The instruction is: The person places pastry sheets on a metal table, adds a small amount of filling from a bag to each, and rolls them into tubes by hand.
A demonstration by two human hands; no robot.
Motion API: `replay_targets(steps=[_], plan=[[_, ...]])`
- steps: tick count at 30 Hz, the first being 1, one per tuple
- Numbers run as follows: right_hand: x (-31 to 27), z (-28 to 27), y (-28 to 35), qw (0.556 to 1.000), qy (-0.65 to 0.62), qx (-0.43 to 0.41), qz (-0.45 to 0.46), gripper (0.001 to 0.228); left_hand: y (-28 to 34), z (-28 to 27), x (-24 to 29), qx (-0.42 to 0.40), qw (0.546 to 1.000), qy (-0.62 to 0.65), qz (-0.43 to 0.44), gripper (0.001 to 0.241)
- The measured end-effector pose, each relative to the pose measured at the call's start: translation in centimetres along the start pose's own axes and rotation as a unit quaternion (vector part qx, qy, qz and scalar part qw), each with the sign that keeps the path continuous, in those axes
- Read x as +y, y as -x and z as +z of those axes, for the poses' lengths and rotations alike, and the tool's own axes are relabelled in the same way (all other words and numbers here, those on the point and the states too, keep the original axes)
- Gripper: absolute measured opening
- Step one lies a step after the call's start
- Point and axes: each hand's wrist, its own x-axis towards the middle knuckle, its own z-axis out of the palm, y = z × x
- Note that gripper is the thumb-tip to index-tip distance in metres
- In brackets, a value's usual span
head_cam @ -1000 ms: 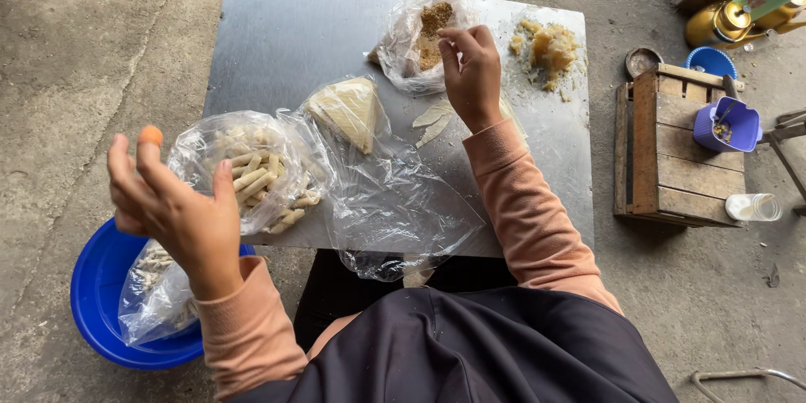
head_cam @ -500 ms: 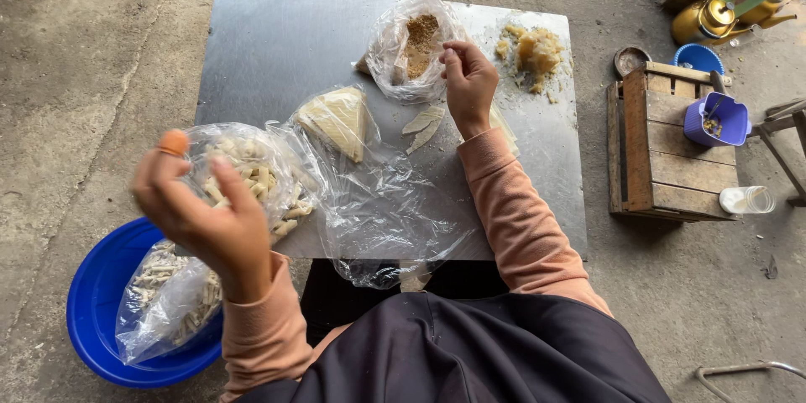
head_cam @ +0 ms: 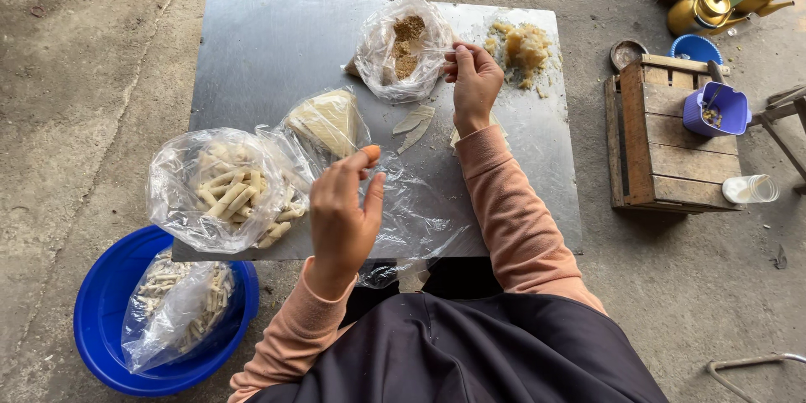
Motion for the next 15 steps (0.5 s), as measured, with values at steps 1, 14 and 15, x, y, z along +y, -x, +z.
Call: replay_targets(steps=[1, 14, 15], plan=[[-0.5, -0.2, 0.0, 1.0, -0.008, 0.006, -0.002, 0.018, 0.0, 0.9, 0.1, -0.013, 1.0, 0.01, 0.004, 0.03], [-8.1, -11.3, 3.1, 0.995, -0.064, 0.011, 0.076, 0.017, -1.0, 16.0, -0.8, -0.185, 0.981, -0.004, -0.059, 0.053], [-8.2, -12.4, 3.8, 0.996, -0.05, 0.01, 0.078, 0.017, -1.3, 16.7, -0.8, -0.197, 0.977, -0.034, -0.073, 0.055]])
